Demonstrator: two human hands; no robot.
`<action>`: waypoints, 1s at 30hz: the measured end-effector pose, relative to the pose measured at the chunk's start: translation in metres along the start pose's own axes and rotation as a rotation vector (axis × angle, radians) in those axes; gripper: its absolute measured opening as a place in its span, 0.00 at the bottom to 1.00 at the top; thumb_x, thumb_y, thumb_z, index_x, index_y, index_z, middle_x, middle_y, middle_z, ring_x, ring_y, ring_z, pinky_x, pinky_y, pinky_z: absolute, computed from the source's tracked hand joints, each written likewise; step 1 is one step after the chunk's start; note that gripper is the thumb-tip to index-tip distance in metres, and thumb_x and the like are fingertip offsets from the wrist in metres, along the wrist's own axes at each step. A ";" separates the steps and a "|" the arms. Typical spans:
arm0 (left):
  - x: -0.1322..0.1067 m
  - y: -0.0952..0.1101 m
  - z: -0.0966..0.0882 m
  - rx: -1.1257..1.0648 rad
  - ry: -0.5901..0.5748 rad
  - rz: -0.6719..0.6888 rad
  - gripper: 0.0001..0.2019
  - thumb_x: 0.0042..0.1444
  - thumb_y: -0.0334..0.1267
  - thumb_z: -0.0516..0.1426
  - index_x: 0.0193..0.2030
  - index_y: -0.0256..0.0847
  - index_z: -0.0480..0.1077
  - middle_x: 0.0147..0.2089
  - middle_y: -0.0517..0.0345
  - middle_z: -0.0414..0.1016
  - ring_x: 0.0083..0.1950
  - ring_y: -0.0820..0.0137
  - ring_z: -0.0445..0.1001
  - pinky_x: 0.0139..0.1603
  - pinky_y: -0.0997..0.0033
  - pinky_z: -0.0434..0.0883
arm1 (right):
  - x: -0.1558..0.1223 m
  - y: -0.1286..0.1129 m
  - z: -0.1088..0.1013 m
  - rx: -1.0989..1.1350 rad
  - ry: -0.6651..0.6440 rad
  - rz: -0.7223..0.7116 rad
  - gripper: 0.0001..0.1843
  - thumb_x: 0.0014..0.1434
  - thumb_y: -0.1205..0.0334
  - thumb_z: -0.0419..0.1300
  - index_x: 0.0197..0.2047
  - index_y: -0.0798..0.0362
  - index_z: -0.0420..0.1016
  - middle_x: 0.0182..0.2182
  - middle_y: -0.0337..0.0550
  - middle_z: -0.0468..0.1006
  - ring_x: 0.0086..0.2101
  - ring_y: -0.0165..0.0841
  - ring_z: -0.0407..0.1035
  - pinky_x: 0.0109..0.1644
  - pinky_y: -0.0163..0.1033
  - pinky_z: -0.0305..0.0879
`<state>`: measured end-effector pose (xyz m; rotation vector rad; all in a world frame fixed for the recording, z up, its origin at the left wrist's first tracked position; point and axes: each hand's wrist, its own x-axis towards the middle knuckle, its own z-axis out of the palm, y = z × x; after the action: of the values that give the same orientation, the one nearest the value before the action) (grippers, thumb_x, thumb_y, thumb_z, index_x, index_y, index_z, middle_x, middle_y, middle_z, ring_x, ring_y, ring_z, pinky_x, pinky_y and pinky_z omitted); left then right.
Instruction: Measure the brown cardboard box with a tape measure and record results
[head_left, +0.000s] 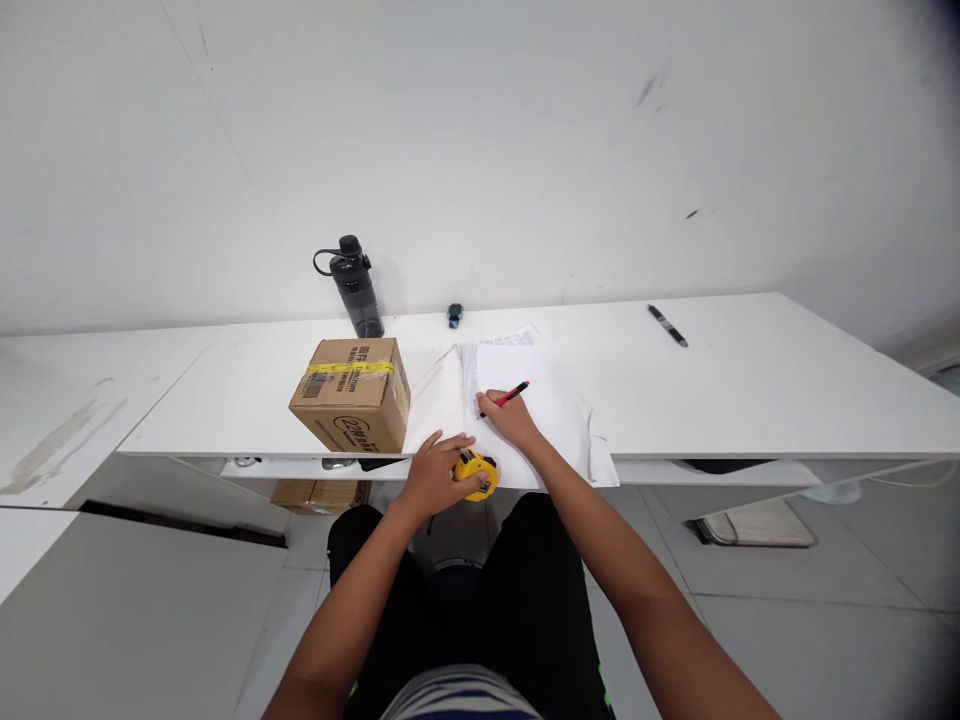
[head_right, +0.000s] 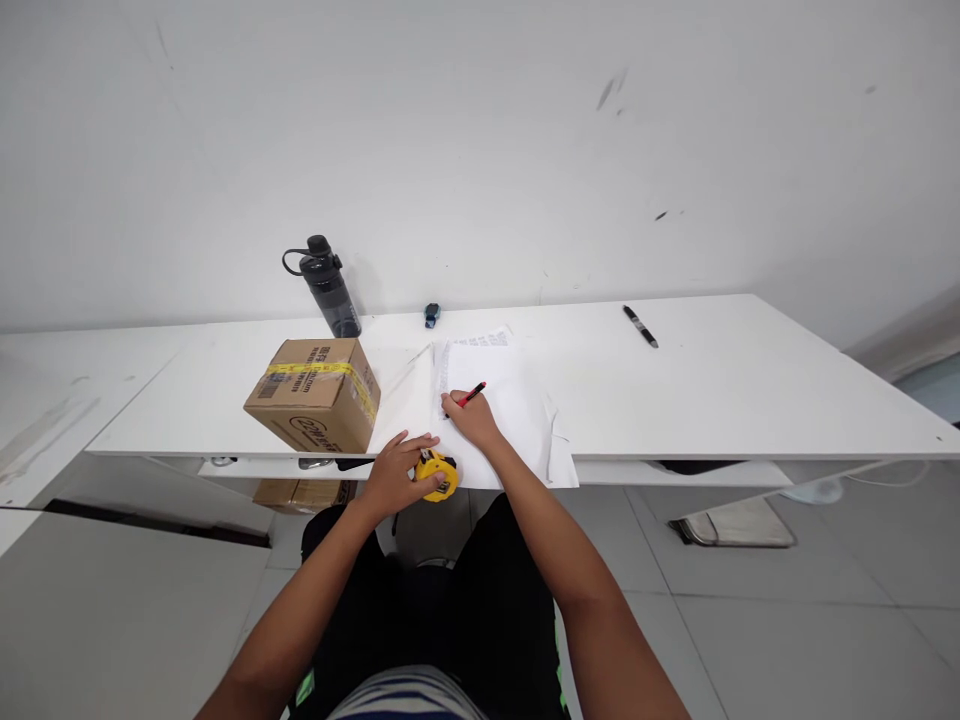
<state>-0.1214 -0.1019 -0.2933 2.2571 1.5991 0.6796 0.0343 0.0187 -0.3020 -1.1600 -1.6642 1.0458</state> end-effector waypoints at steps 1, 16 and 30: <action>-0.002 0.002 0.002 0.012 -0.001 -0.005 0.17 0.55 0.51 0.57 0.45 0.45 0.75 0.60 0.57 0.71 0.63 0.64 0.67 0.71 0.58 0.50 | 0.000 0.000 0.000 0.000 -0.005 0.000 0.20 0.54 0.49 0.54 0.16 0.50 0.59 0.16 0.37 0.67 0.24 0.32 0.61 0.31 0.37 0.57; -0.012 0.002 0.017 0.069 0.043 0.031 0.17 0.54 0.51 0.58 0.44 0.43 0.75 0.64 0.54 0.67 0.66 0.60 0.62 0.71 0.55 0.49 | 0.000 -0.003 -0.002 -0.007 0.013 0.002 0.21 0.55 0.49 0.53 0.16 0.49 0.58 0.16 0.36 0.65 0.24 0.31 0.60 0.31 0.36 0.57; -0.013 0.003 0.016 0.046 0.037 0.021 0.17 0.54 0.51 0.58 0.45 0.44 0.75 0.64 0.55 0.66 0.66 0.60 0.62 0.70 0.54 0.49 | -0.001 -0.001 -0.002 -0.008 0.044 0.019 0.21 0.55 0.48 0.53 0.16 0.50 0.62 0.17 0.37 0.69 0.24 0.32 0.63 0.32 0.37 0.59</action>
<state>-0.1142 -0.1142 -0.3083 2.3098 1.6264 0.7011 0.0359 0.0182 -0.3001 -1.1982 -1.6266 1.0195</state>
